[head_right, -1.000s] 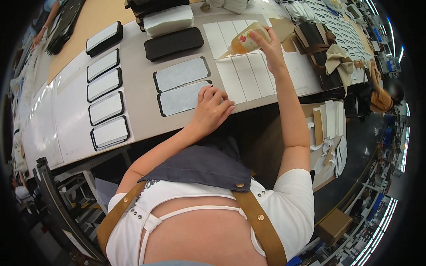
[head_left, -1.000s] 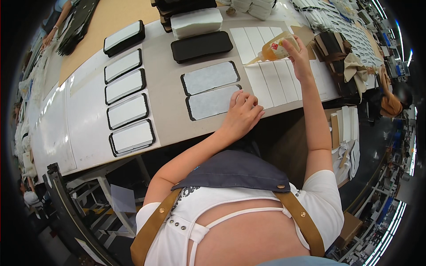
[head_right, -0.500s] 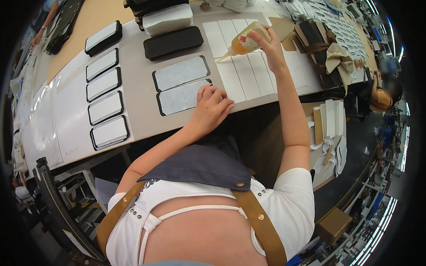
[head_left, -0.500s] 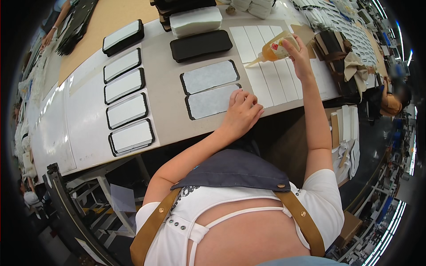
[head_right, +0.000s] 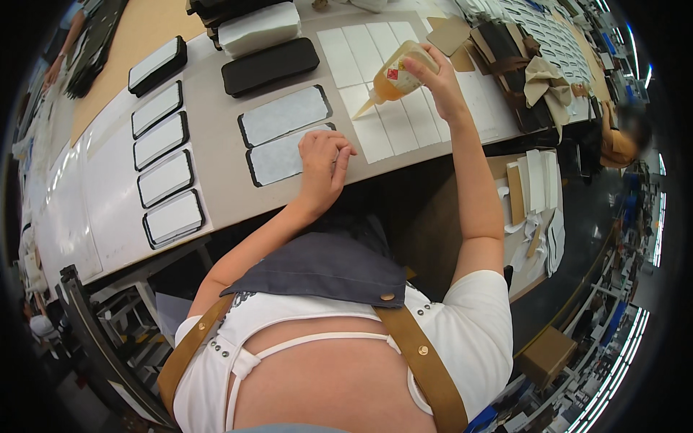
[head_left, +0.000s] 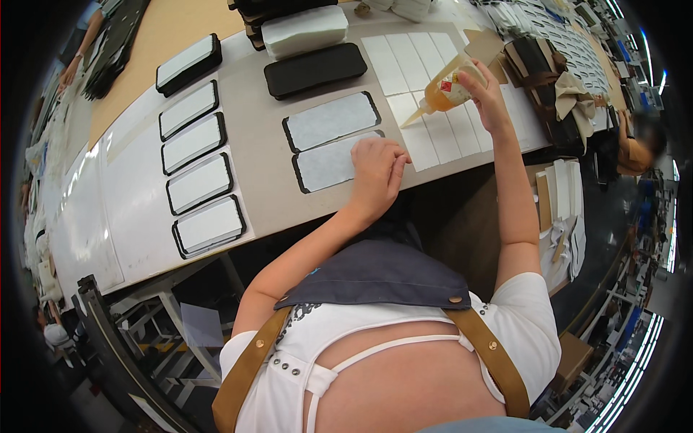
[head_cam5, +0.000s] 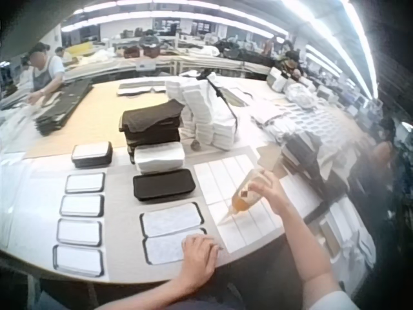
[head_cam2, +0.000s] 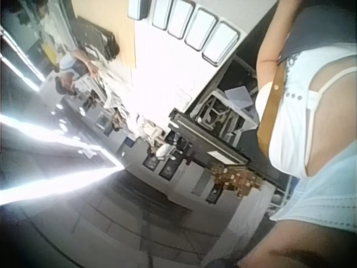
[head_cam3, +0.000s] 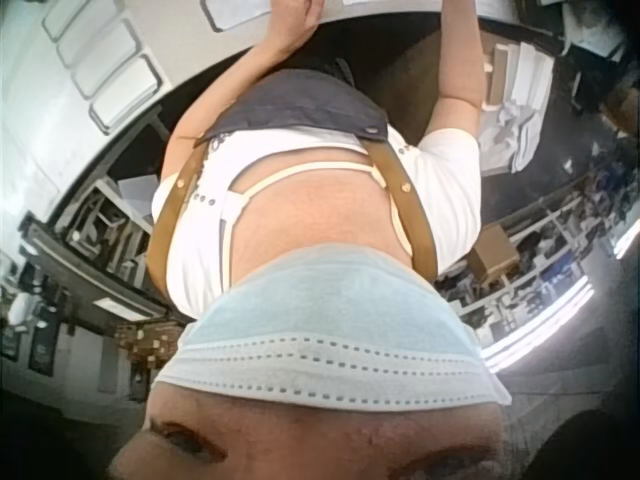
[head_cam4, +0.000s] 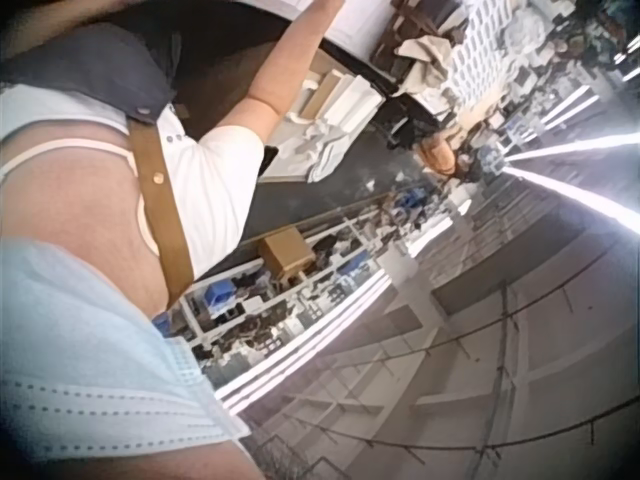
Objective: The person adheres protective sheets onto panels, lays out white foam strips on the workbench, applies glue across the strips using a squeeze bottle, and attaches a glued strip onto a panel.
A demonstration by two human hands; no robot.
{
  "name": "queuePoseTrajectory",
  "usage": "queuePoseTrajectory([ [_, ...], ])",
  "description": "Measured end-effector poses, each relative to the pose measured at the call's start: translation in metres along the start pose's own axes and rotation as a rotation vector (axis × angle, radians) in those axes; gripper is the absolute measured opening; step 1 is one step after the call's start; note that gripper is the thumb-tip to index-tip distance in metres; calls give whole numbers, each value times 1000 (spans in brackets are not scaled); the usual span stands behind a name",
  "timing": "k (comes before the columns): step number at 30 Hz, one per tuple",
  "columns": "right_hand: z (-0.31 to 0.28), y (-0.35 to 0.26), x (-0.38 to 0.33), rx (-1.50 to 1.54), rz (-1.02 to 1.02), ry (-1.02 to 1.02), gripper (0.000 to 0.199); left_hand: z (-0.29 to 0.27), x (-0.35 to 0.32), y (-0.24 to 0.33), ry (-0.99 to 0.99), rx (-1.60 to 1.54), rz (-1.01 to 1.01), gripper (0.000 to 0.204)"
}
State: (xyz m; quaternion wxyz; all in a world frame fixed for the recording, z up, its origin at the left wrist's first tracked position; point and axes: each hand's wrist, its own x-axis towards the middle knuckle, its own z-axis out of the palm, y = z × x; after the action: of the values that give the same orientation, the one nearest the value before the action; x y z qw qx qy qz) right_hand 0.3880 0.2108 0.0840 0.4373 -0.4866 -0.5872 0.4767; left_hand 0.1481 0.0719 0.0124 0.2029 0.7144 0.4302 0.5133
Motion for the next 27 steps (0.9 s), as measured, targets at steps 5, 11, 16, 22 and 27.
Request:
queuePoseTrajectory([
  [5, -5, -4, -17, -1, 23, -3, 60, -3, -1, 0, 105, -97, -93, 12],
  [11, -11, -3, -40, 7, 59, -2, 59, -3, -2, -1, 107, -137, -123, 8],
  [16, -19, 2, -56, 20, 48, -57, 57, -3, -1, -2, 103, -136, -125, 6],
  [22, -41, 17, -57, 381, 95, -8, 56, -3, -1, -2, 108, -135, -118, 6],
  [27, -42, 15, -18, 398, -55, 194, 56, -5, -1, -2, 109, -138, -111, 6],
])
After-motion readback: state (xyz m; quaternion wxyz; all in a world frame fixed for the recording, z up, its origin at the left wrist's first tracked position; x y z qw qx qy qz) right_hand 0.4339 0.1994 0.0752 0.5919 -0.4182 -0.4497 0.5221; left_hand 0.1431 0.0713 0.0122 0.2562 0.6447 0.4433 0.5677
